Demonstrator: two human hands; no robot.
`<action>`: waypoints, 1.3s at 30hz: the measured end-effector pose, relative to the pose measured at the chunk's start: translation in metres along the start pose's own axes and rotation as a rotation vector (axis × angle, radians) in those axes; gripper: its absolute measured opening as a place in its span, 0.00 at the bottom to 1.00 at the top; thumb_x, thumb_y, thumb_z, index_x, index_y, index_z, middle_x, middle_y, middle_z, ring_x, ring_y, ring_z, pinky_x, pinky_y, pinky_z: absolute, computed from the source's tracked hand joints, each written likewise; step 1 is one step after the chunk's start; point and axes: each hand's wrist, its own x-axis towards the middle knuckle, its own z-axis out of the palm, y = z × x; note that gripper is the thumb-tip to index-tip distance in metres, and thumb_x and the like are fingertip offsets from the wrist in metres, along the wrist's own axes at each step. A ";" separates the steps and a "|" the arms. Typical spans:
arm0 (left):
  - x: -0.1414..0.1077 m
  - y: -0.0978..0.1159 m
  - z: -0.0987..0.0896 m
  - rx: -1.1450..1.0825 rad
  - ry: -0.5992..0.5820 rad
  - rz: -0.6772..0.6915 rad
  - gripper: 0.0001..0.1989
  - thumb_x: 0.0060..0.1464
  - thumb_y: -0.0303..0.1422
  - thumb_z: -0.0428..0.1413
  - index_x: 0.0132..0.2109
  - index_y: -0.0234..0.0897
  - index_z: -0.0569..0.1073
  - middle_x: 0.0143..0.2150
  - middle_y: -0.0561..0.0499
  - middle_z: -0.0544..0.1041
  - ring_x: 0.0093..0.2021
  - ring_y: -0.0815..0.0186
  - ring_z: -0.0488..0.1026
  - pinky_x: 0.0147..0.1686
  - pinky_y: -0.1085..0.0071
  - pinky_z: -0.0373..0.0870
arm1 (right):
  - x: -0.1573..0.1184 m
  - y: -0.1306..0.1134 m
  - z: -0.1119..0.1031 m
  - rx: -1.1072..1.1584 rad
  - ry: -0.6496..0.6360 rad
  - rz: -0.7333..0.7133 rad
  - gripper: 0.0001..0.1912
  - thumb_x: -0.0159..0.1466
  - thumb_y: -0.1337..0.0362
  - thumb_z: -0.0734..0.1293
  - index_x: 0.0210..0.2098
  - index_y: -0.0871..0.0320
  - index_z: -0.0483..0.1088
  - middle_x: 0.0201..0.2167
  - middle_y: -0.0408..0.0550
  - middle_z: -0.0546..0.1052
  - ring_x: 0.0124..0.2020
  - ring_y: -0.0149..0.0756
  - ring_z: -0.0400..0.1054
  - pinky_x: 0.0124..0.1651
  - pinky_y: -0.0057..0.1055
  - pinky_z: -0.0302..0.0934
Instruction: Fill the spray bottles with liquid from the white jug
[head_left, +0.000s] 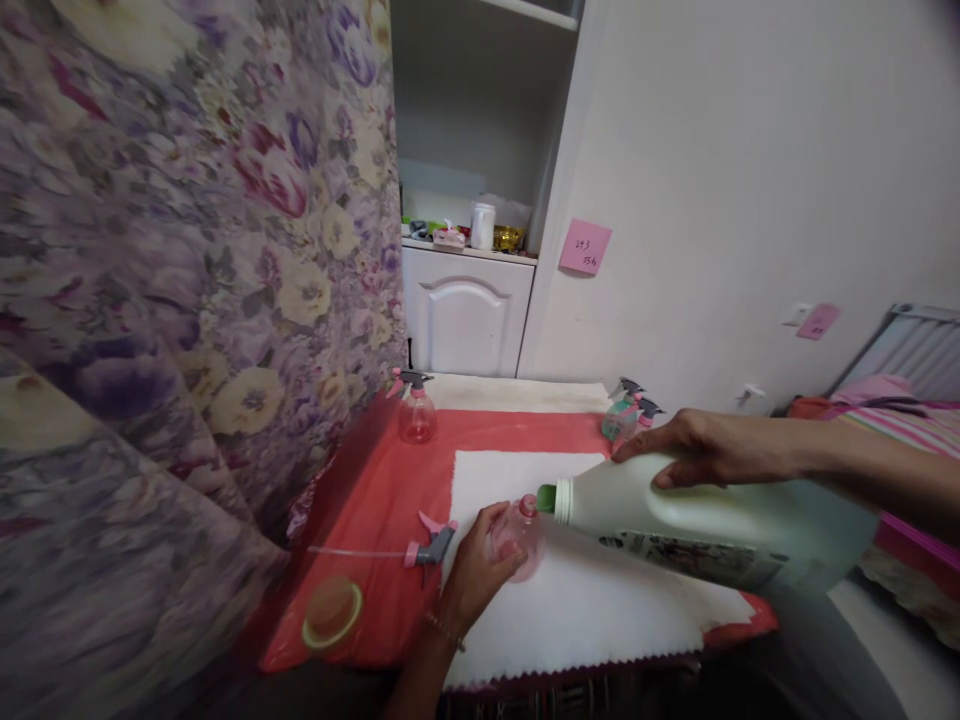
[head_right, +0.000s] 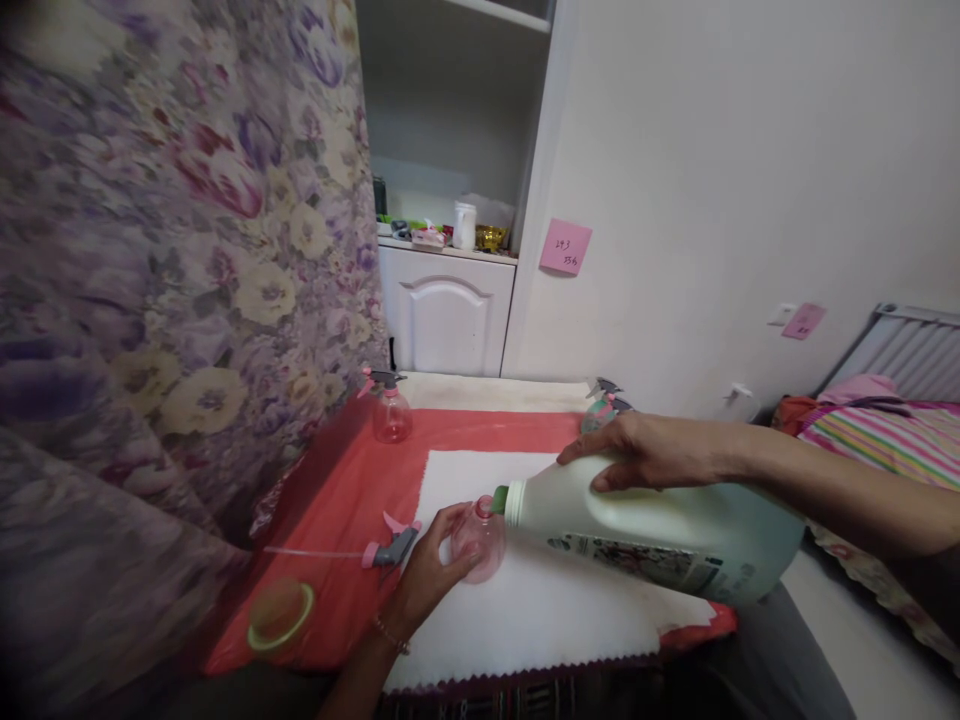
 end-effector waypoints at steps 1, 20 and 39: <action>0.000 0.000 0.000 -0.004 -0.002 -0.003 0.25 0.49 0.29 0.60 0.55 0.42 0.67 0.57 0.47 0.74 0.59 0.57 0.69 0.59 0.61 0.63 | 0.000 0.000 0.000 -0.002 0.001 0.002 0.26 0.66 0.57 0.64 0.63 0.51 0.64 0.56 0.49 0.75 0.52 0.47 0.72 0.49 0.35 0.68; 0.000 0.000 0.001 0.003 -0.011 -0.005 0.25 0.50 0.29 0.59 0.56 0.41 0.65 0.56 0.46 0.73 0.58 0.58 0.69 0.58 0.60 0.63 | 0.000 -0.001 -0.001 0.011 -0.015 -0.002 0.26 0.66 0.58 0.64 0.63 0.51 0.64 0.54 0.49 0.76 0.48 0.46 0.74 0.46 0.35 0.70; 0.001 -0.004 0.001 0.015 -0.009 0.012 0.26 0.49 0.30 0.60 0.56 0.42 0.66 0.57 0.46 0.73 0.58 0.58 0.69 0.58 0.61 0.63 | 0.001 -0.001 -0.002 -0.002 -0.023 0.007 0.26 0.66 0.57 0.64 0.63 0.50 0.64 0.58 0.48 0.73 0.53 0.45 0.72 0.50 0.34 0.68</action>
